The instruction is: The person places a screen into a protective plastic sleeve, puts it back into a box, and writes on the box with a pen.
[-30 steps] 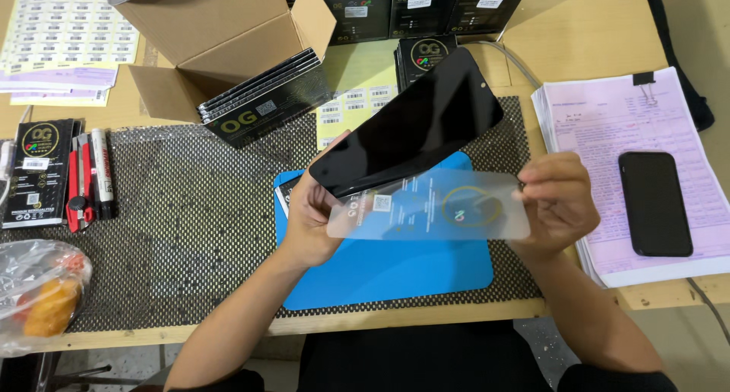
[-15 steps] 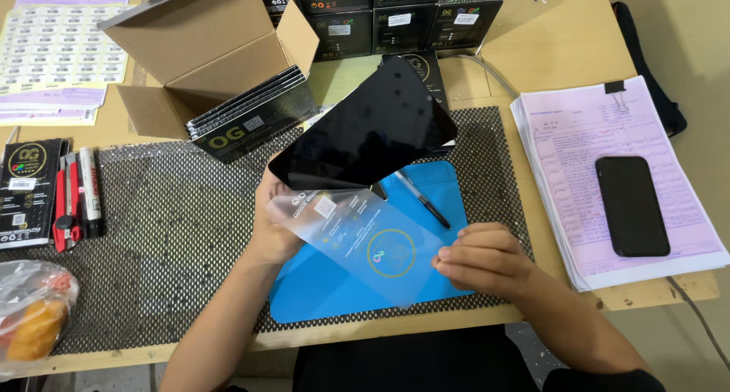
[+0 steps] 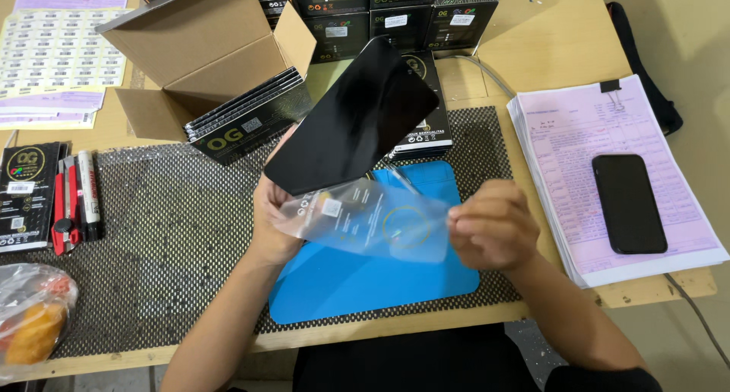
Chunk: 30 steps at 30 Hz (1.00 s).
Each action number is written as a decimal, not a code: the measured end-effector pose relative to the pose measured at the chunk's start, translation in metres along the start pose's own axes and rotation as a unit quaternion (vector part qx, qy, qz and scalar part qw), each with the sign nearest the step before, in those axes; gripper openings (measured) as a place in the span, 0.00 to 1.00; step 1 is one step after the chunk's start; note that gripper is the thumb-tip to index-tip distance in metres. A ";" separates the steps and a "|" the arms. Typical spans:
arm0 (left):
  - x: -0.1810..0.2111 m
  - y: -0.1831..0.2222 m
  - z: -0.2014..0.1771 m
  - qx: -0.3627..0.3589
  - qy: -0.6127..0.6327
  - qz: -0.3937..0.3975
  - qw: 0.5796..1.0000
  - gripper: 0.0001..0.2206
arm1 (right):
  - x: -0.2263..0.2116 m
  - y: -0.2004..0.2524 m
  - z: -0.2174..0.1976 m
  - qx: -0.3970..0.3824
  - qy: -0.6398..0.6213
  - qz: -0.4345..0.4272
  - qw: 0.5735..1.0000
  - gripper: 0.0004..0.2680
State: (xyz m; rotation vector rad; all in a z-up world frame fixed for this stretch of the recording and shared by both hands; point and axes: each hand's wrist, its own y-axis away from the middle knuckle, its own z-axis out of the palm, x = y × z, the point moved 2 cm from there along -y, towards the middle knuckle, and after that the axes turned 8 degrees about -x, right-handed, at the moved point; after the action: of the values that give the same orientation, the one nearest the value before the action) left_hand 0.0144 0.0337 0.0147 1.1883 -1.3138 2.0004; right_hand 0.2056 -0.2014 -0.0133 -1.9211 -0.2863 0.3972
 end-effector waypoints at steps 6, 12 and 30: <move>-0.005 0.006 0.025 -0.014 0.065 -0.119 0.991 0.37 | 0.014 -0.035 -0.007 0.000 -0.110 0.156 0.982 0.03; -0.019 0.010 0.027 -0.091 0.029 -0.272 0.957 0.26 | 0.035 -0.013 -0.016 -0.018 -0.239 0.387 0.890 0.10; -0.014 0.003 0.021 -0.008 0.205 -0.271 0.940 0.15 | 0.028 -0.003 -0.014 0.075 -0.393 0.496 0.771 0.09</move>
State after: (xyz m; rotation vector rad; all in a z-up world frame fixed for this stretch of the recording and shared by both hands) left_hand 0.0283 0.0143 0.0046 0.9252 -0.6968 1.6961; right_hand 0.2369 -0.2018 -0.0096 -1.4958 0.2756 1.8854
